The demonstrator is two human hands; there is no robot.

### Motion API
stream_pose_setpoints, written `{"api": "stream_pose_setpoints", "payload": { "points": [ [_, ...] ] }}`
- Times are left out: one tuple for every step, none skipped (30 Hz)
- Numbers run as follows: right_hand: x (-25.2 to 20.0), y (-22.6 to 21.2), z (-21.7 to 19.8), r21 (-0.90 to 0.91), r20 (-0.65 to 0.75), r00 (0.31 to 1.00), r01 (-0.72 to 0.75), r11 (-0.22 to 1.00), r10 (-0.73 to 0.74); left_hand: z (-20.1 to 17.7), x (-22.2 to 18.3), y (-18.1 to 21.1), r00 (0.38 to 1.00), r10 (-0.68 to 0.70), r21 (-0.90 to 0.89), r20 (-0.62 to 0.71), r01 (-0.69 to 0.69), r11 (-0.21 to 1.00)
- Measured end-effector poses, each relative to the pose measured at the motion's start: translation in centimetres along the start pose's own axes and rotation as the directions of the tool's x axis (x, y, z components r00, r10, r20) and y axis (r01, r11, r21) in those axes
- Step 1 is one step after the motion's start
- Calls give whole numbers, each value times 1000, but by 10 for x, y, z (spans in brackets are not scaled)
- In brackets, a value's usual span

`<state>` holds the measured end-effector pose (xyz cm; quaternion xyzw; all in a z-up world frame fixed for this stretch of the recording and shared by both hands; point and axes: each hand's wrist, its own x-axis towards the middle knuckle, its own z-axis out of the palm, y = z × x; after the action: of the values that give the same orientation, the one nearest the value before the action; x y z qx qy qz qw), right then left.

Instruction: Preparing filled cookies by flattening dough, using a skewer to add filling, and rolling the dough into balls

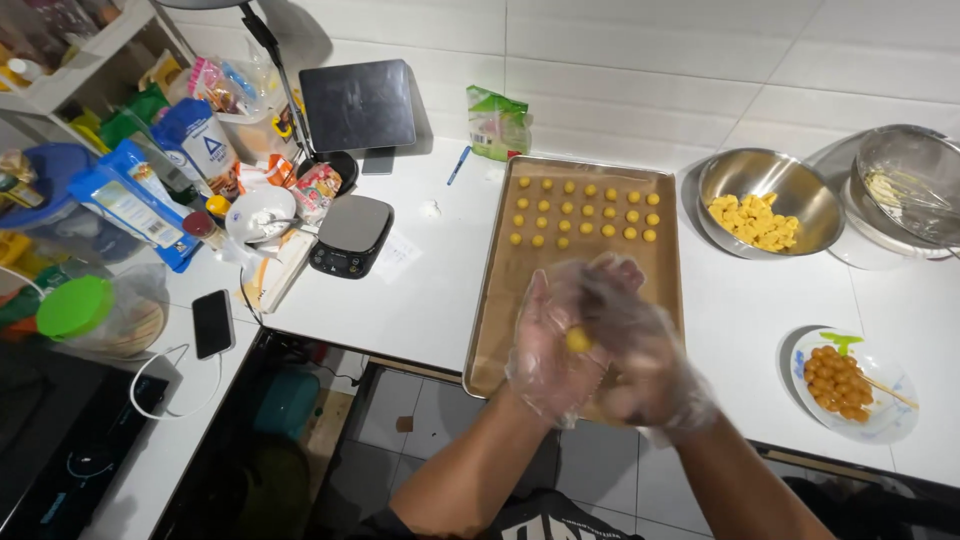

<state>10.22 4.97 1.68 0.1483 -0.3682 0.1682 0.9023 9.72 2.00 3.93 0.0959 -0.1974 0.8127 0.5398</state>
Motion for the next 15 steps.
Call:
{"api": "stream_pose_setpoints", "payload": {
  "points": [
    [33, -38, -6, -699, 216, 934, -54, 713, 283, -17, 24, 24, 801, -569, -140, -185, 551, 822],
    [54, -84, 0, -987, 147, 782, 153, 42, 605, -33, 48, 48, 286, -925, -357, -252, 861, 363],
    [53, -87, 12, -988, 142, 786, 154, 32, 601, -32, 55, 51, 275, -928, -362, -250, 863, 353],
    [51, -90, 23, -981, 186, 783, 185, 63, 593, -30, 62, 54, 247, -937, -395, -248, 857, 331],
    [51, -93, 35, -972, 227, 780, 215, 91, 583, -28, 69, 56, 217, -945, -428, -245, 850, 307],
    [45, -88, 32, -973, 221, 784, 215, 79, 580, -35, 75, 55, 205, -948, -434, -244, 851, 295],
    [38, -85, 31, -967, 221, 754, 252, 38, 619, -43, 79, 56, 185, -948, -432, -260, 856, 285],
    [31, -82, 29, -957, 217, 722, 289, -2, 657, -50, 84, 56, 165, -947, -430, -276, 860, 275],
    [26, -75, 30, -957, 208, 724, 290, -17, 658, -44, 91, 58, 152, -950, -439, -274, 859, 264],
    [21, -69, 30, -942, 214, 721, 331, -56, 659, -38, 99, 61, 197, -958, -327, -207, 909, 258],
    [15, -62, 31, -923, 225, 715, 375, -91, 662, -33, 108, 64, 237, -963, -207, -130, 943, 261],
    [11, -53, 31, -920, 221, 716, 378, -102, 662, -32, 114, 66, 230, -965, -216, -126, 943, 253],
    [8, -44, 31, -911, 216, 695, 395, -114, 686, -30, 119, 68, 252, -964, -119, -87, 958, 261],
    [5, -35, 31, -902, 210, 673, 413, -125, 709, -29, 125, 70, 269, -962, -21, -45, 963, 270],
    [4, -27, 33, -900, 203, 671, 414, -133, 713, -29, 129, 71, 267, -963, -33, -46, 963, 268]
  ]
}}
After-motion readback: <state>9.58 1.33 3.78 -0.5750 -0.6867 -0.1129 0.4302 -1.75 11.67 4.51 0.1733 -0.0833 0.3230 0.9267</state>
